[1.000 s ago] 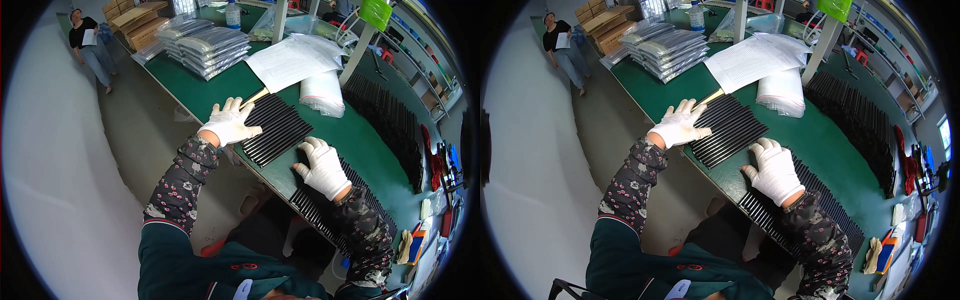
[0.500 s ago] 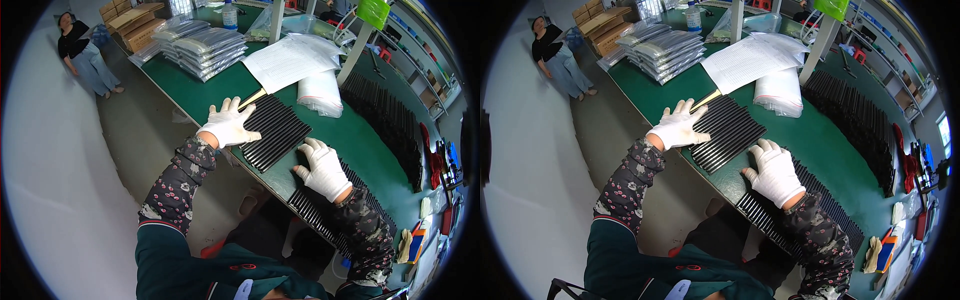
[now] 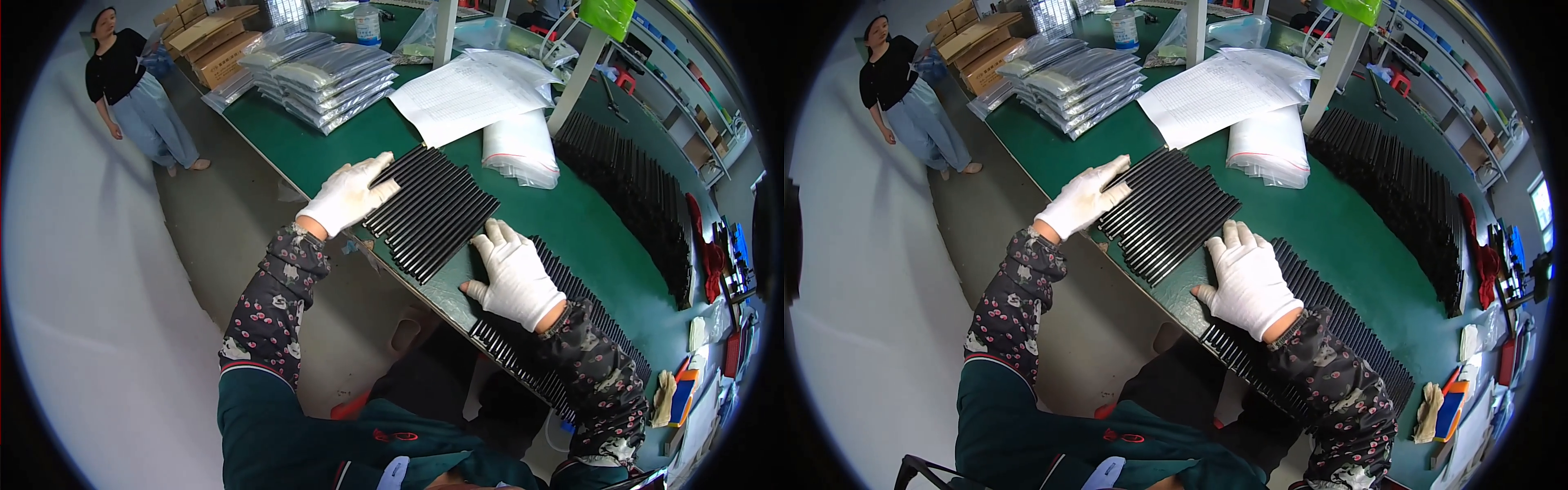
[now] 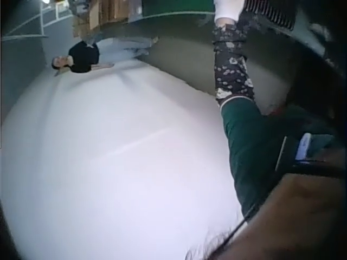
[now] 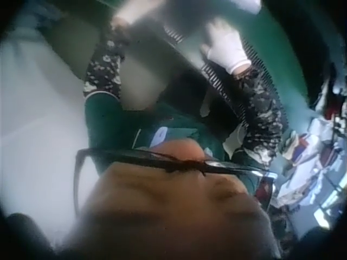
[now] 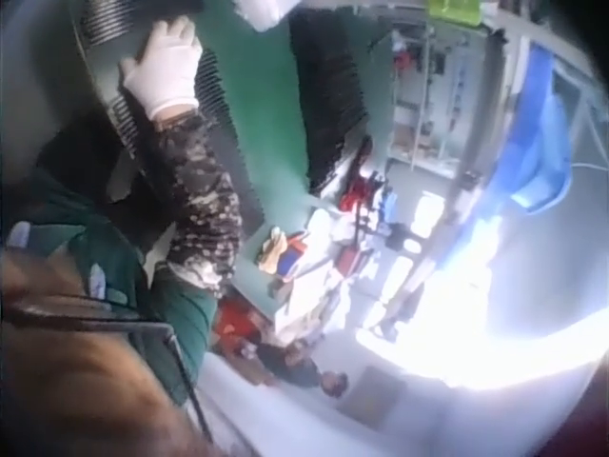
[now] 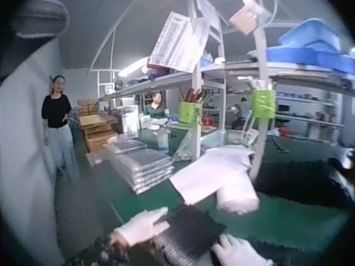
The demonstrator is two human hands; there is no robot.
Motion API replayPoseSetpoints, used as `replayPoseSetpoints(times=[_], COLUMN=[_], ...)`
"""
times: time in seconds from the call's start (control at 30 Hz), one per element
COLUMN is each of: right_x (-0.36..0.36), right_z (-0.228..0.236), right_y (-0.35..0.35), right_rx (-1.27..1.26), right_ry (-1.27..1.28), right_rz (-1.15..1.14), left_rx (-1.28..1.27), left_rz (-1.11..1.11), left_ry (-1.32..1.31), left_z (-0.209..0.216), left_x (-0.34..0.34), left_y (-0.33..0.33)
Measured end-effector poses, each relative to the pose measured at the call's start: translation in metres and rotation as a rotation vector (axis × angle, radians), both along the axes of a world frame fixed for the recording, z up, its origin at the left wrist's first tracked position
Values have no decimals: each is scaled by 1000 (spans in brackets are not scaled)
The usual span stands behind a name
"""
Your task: Arranging and aligning small black cylindrical rods on a green workbench and preparing them for packaging.
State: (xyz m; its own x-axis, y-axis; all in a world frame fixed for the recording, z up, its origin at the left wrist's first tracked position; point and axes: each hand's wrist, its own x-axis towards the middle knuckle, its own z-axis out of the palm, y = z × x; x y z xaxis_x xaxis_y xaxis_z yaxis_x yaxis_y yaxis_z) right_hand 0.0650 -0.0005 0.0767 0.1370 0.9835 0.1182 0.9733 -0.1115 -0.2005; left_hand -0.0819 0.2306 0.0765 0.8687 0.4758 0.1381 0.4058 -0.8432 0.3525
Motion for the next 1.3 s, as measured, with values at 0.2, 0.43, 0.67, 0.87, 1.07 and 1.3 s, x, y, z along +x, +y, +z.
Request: replayPoseSetpoints(times=[0.2, 0.43, 0.67, 0.87, 1.07, 1.3], right_x=[-4, -1, -1, -4, -7, -4], right_z=[3, 1, 10, 8, 10, 10], right_y=[11, 4, -3, -3, -5, -5], right_rx=[-52, 4, 44, 41, 50, 74], right_ry=[32, 18, 58, 67, 57, 35], right_rz=[-13, 18, 51, 71, 102, 102], left_rx=[-150, -238, -288, -388, -371, -448], left_rz=[-62, -103, -86, -79, -13, -2], left_ry=[-142, -126, -186, -246, -401, -461], left_z=[-18, -21, -13, -14, -28, -26], left_x=[-9, -11, -11, -11, -16, -12], left_y=[31, 35, 27, 23, 33, 29])
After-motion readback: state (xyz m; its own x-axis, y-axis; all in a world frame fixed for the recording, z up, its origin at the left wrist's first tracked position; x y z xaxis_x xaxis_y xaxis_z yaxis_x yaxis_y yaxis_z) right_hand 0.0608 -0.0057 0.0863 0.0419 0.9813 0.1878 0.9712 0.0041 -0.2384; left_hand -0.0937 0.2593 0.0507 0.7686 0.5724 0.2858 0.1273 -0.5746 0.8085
